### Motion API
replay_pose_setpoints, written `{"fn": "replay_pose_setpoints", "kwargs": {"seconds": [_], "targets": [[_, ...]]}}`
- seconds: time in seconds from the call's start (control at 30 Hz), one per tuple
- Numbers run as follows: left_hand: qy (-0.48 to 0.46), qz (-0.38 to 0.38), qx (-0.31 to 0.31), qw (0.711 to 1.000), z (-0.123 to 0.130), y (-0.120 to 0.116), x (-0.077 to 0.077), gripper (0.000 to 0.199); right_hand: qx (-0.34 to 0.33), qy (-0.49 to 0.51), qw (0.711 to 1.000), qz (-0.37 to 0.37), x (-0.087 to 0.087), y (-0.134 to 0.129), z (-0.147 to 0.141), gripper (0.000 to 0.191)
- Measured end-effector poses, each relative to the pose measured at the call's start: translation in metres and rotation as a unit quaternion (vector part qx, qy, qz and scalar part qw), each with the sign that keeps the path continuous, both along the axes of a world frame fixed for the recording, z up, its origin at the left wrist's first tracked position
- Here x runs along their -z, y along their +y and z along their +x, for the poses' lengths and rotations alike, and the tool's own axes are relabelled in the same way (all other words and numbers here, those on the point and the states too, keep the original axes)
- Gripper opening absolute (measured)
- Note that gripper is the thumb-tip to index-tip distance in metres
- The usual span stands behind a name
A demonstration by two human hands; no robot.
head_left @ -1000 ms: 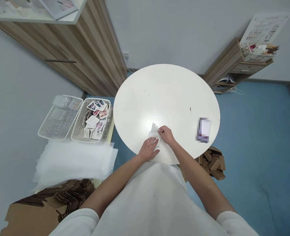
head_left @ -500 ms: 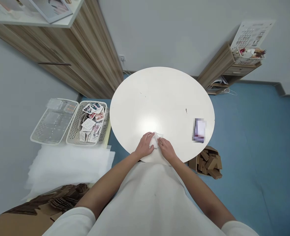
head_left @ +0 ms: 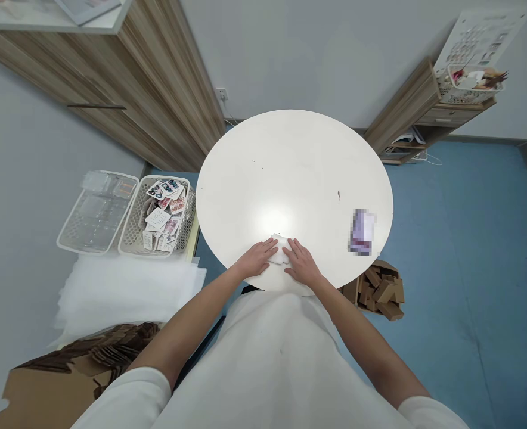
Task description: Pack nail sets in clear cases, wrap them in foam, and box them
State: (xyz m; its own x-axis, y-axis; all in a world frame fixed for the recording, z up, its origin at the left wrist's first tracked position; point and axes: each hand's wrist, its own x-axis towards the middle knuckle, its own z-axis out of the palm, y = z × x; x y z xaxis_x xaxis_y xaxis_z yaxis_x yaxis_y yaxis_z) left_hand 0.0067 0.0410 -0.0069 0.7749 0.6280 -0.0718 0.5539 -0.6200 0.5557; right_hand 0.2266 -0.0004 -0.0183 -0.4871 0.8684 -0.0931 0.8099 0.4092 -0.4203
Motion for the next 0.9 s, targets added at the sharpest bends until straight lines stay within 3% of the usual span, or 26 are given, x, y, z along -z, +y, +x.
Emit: {"fn": "replay_pose_setpoints", "kwargs": {"seconds": [0.1,0.2,0.3,0.4,0.5,0.6,0.67,0.77,0.9], "targets": [[-0.044,0.004,-0.028,0.999,0.003,-0.003,0.014,0.05,-0.009,0.034,0.999,-0.006,0.007,0.008,0.002,0.058],[-0.066,0.016,-0.079,0.995,0.012,-0.006,0.018,0.043,-0.002,0.075,0.997,-0.006,0.009,0.016,0.001,0.044],[-0.074,0.006,-0.111,0.991,0.019,-0.009,0.008,0.045,0.005,0.122,0.992,-0.029,0.001,0.022,0.002,0.043],[-0.082,-0.054,-0.171,0.98,0.022,-0.01,-0.009,0.039,0.016,0.179,0.978,-0.107,-0.011,0.029,0.004,0.037],[-0.095,-0.164,-0.308,0.932,0.025,-0.012,-0.017,0.03,0.059,0.208,0.952,-0.217,-0.018,0.037,0.001,0.026],[-0.158,-0.253,-0.446,0.844,0.028,-0.018,-0.012,0.033,0.125,0.199,0.933,-0.274,-0.015,0.041,-0.008,0.035],[-0.204,-0.288,-0.489,0.797,0.03,-0.024,-0.004,0.038,0.148,0.192,0.929,-0.28,-0.012,0.043,-0.014,0.036],[-0.224,-0.301,-0.521,0.766,0.032,-0.03,0.005,0.04,0.162,0.205,0.925,-0.277,-0.007,0.041,-0.018,0.033],[-0.203,-0.263,-0.557,0.761,0.034,-0.031,0.008,0.036,0.208,0.245,0.912,-0.255,-0.003,0.03,-0.02,0.04]]}}
